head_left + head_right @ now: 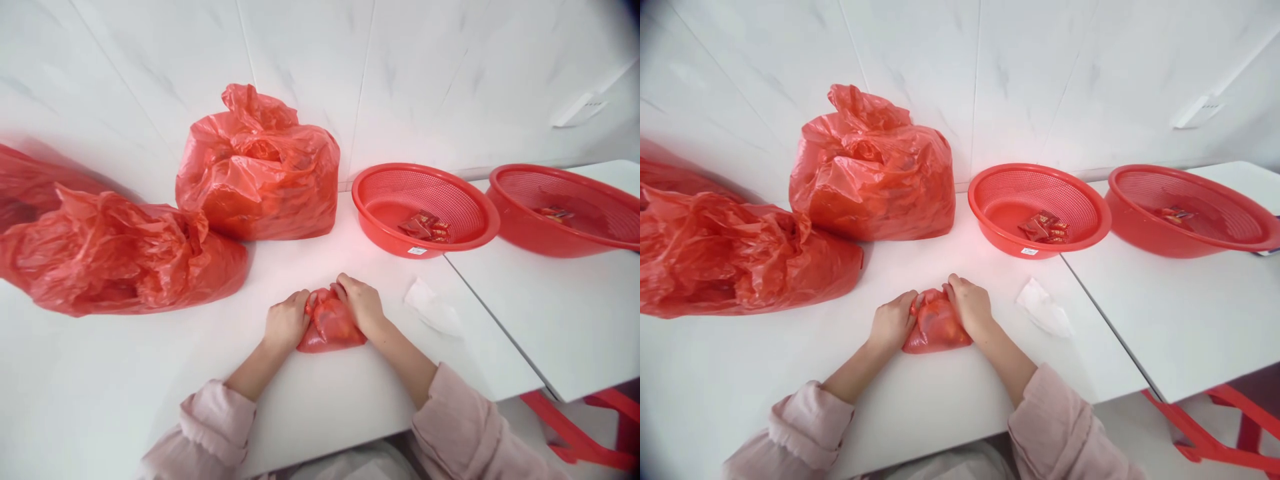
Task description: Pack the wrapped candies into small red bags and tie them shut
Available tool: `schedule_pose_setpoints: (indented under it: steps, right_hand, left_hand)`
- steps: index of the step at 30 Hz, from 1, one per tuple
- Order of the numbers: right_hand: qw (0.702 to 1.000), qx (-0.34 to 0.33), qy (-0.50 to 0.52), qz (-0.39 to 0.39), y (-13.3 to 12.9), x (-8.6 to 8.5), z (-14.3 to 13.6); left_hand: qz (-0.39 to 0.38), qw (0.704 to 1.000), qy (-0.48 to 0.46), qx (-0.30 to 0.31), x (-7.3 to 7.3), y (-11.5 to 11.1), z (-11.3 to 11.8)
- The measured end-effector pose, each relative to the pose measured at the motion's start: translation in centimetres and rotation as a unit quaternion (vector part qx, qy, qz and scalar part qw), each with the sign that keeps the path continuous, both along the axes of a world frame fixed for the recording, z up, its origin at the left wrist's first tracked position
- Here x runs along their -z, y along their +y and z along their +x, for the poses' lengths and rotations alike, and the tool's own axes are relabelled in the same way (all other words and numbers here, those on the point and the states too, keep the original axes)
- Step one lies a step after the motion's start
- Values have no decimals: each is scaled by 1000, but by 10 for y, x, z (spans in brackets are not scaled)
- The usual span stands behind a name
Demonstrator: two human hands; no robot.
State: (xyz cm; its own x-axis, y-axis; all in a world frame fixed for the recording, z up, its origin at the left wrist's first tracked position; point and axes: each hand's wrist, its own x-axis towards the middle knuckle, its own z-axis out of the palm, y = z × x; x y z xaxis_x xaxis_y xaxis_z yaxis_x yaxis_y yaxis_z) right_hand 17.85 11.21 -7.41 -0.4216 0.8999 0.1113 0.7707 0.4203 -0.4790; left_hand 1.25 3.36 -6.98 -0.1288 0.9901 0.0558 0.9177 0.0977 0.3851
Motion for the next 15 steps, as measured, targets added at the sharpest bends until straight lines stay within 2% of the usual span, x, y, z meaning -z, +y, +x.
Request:
schedule_pose_setpoints:
  steps: [8, 15]
  right_hand:
    - [1000, 3, -19, -13, 2, -3, -1]
    - [998, 22, 29, -43, 1, -1, -2]
  left_hand:
    - [-34, 999, 16, -5, -1, 1, 2]
    - [-35, 999, -23, -13, 1, 3, 4]
